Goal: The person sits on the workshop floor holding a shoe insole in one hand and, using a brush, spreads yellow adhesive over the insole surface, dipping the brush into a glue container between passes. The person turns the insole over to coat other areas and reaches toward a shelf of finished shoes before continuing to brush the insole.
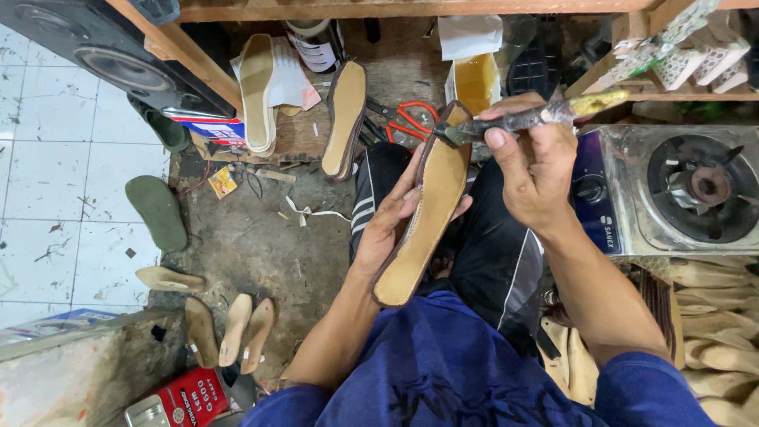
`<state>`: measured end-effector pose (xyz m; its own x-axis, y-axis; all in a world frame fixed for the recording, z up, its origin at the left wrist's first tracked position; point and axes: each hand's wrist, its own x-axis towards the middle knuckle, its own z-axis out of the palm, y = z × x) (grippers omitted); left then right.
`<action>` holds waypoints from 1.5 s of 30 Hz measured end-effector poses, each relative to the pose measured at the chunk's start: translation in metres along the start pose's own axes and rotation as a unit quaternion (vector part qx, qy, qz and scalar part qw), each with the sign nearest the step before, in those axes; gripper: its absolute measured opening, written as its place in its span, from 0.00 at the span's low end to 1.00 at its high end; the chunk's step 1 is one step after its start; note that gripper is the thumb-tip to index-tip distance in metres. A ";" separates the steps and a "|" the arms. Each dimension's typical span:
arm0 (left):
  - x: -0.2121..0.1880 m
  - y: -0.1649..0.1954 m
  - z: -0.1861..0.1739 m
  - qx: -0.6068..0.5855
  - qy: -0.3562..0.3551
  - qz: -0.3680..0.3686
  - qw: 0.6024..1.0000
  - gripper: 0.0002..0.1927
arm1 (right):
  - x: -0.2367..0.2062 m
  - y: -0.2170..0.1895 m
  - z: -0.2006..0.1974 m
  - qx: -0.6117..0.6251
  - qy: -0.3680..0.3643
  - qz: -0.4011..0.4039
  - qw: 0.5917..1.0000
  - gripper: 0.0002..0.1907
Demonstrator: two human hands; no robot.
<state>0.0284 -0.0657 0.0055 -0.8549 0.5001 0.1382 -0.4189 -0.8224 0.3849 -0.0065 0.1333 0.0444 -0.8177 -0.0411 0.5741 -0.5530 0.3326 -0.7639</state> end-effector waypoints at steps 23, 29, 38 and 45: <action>0.033 0.001 -0.064 0.021 0.164 0.162 0.973 0.42 | -0.045 -0.047 0.028 0.055 -0.265 -0.243 0.931 0.18; 0.043 0.007 -0.068 -0.029 0.132 0.150 0.979 0.40 | -0.046 -0.040 0.029 0.007 -0.223 -0.261 0.939 0.19; 0.042 0.016 -0.049 -0.104 0.076 0.142 0.981 0.36 | -0.057 -0.034 0.031 0.009 -0.170 -0.132 0.976 0.17; 0.043 0.008 -0.076 -0.120 -0.015 0.180 0.976 0.28 | -0.063 -0.038 0.038 -0.064 -0.081 -0.092 0.990 0.13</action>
<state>-0.0349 -0.0712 -0.0551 -0.9522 0.1725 0.2522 -0.1567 -0.9843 0.0815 0.0601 0.0877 0.0260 -0.7261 -0.2591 0.6369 -0.6783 0.4219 -0.6016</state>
